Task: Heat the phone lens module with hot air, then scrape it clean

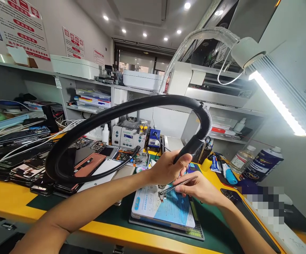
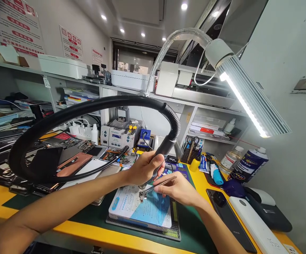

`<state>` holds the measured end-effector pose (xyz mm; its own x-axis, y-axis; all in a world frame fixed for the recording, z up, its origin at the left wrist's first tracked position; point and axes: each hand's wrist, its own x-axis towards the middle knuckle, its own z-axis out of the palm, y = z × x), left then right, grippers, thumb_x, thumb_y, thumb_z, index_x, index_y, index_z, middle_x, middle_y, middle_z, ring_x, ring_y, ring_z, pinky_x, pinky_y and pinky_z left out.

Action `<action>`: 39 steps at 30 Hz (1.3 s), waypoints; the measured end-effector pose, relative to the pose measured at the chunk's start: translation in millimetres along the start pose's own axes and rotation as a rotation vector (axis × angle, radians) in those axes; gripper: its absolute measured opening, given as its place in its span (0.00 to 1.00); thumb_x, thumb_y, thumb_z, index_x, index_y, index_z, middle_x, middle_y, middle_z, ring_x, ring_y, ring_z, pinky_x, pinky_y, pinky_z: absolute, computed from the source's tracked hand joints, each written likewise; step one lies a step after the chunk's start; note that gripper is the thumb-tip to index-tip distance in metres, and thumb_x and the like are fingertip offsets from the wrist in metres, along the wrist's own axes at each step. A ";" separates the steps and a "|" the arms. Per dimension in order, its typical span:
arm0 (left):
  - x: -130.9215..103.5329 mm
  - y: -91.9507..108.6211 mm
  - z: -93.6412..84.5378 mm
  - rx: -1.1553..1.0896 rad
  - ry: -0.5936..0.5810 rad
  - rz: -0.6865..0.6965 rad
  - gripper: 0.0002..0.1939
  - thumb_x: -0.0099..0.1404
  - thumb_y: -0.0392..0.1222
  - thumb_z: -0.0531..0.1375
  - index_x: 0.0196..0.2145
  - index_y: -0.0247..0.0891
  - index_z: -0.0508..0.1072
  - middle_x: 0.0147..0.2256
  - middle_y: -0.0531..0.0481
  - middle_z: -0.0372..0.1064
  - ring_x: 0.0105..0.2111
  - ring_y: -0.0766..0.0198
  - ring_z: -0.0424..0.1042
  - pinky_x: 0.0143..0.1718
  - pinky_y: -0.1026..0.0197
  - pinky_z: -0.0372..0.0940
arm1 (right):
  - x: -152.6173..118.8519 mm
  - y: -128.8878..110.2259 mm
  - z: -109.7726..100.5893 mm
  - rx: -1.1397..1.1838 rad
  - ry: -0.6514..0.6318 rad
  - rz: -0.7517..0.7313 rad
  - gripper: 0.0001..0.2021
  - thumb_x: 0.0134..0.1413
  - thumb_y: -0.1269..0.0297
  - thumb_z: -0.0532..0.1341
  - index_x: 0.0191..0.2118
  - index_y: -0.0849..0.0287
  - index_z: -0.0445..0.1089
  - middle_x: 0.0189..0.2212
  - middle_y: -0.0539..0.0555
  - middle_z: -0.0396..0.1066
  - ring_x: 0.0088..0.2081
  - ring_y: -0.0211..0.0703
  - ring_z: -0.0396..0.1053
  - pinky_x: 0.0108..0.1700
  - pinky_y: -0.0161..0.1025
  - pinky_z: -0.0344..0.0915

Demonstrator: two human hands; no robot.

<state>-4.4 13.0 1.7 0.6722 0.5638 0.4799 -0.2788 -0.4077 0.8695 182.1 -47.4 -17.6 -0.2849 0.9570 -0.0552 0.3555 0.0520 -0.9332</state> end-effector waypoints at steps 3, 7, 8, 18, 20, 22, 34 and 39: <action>-2.1 1.1 2.6 0.002 -0.020 0.012 0.16 0.75 0.50 0.61 0.50 0.34 0.75 0.43 0.46 0.76 0.37 0.62 0.77 0.38 0.56 0.76 | 0.8 -0.4 0.6 0.005 -0.018 -0.023 0.15 0.48 0.54 0.78 0.34 0.62 0.84 0.22 0.50 0.74 0.24 0.38 0.68 0.27 0.35 0.61; -5.9 2.5 7.3 0.004 -0.033 0.031 0.15 0.75 0.50 0.61 0.47 0.34 0.75 0.39 0.49 0.76 0.33 0.64 0.76 0.35 0.58 0.75 | 1.0 2.6 -0.1 0.010 -0.039 -0.049 0.14 0.48 0.56 0.78 0.26 0.61 0.80 0.21 0.49 0.72 0.24 0.37 0.67 0.28 0.36 0.61; -6.7 2.7 8.2 0.005 -0.031 0.035 0.15 0.75 0.50 0.61 0.47 0.34 0.75 0.38 0.49 0.75 0.32 0.65 0.76 0.35 0.58 0.74 | 1.0 3.7 -0.6 0.012 -0.040 -0.050 0.14 0.49 0.56 0.78 0.26 0.61 0.79 0.21 0.49 0.72 0.24 0.37 0.67 0.28 0.36 0.61; -3.8 -1.8 5.1 0.005 0.007 0.020 0.16 0.75 0.50 0.61 0.49 0.34 0.75 0.41 0.47 0.76 0.36 0.63 0.77 0.38 0.56 0.75 | -0.9 3.2 -0.9 0.008 -0.014 -0.017 0.13 0.48 0.55 0.78 0.32 0.61 0.84 0.23 0.51 0.76 0.24 0.37 0.68 0.29 0.36 0.64; -2.2 -2.4 3.0 0.010 0.015 0.014 0.16 0.75 0.50 0.61 0.50 0.34 0.75 0.43 0.47 0.76 0.37 0.62 0.77 0.39 0.55 0.76 | -0.8 2.3 -0.3 0.013 -0.008 -0.002 0.14 0.47 0.55 0.79 0.35 0.60 0.85 0.23 0.51 0.77 0.24 0.38 0.69 0.29 0.36 0.64; -0.8 -1.7 1.2 0.016 0.018 0.009 0.16 0.75 0.50 0.61 0.50 0.34 0.75 0.44 0.46 0.76 0.38 0.62 0.77 0.39 0.55 0.76 | -0.7 1.6 -0.1 0.014 -0.003 0.010 0.16 0.47 0.54 0.79 0.38 0.61 0.86 0.23 0.52 0.77 0.25 0.39 0.70 0.29 0.36 0.64; -3.0 3.6 1.4 0.017 -0.028 0.013 0.16 0.75 0.51 0.61 0.47 0.34 0.75 0.39 0.49 0.75 0.32 0.65 0.75 0.34 0.59 0.74 | 0.3 -2.3 2.5 0.001 0.001 -0.009 0.17 0.45 0.52 0.79 0.35 0.62 0.85 0.23 0.51 0.75 0.24 0.38 0.68 0.29 0.37 0.65; -5.0 5.7 5.3 0.003 -0.025 0.022 0.15 0.75 0.51 0.61 0.47 0.34 0.75 0.39 0.48 0.76 0.33 0.64 0.76 0.35 0.58 0.75 | -1.9 -4.4 1.1 -0.006 0.001 -0.018 0.15 0.46 0.53 0.79 0.30 0.61 0.84 0.23 0.51 0.74 0.25 0.39 0.68 0.28 0.37 0.65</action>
<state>-5.7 4.1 3.6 0.6827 0.5371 0.4955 -0.2915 -0.4216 0.8586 180.1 -49.8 -13.8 -0.2908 0.9560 -0.0382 0.3558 0.0710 -0.9319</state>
